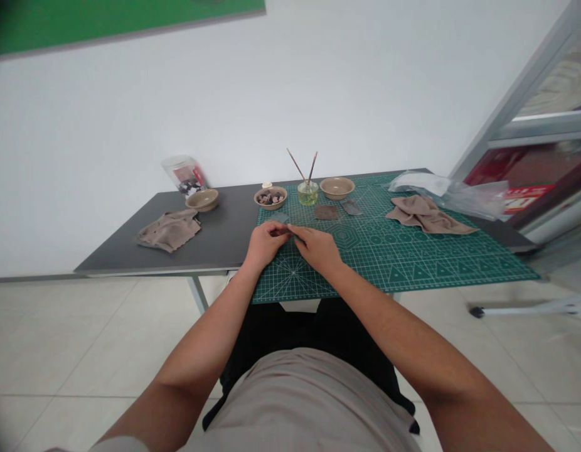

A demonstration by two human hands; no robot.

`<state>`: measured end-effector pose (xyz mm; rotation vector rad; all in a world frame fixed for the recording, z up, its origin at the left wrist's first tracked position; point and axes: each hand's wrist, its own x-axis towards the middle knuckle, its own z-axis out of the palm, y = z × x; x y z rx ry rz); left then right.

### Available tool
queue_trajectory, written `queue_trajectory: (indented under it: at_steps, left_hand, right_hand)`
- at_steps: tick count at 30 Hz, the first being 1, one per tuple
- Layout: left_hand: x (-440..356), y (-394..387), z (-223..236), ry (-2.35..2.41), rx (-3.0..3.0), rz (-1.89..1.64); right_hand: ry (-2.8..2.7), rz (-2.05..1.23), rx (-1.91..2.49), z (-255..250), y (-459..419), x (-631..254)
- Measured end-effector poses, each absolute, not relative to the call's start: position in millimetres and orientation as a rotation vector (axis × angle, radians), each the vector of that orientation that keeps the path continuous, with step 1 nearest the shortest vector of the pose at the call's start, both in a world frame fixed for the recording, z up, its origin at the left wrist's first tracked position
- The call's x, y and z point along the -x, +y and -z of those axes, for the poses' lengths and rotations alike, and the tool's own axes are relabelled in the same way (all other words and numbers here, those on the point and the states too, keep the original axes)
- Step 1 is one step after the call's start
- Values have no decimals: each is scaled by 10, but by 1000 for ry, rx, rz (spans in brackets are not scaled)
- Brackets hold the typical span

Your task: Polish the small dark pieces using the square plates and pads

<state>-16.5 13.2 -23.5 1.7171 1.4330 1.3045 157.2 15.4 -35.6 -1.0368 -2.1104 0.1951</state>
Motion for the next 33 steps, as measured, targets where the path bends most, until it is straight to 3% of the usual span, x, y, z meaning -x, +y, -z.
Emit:
queue_trajectory:
  at_steps: [33]
  left_hand:
    - [151, 74, 245, 1410, -1552, -1391]
  right_hand:
    - [-2206, 3, 1072, 393, 145, -1503]
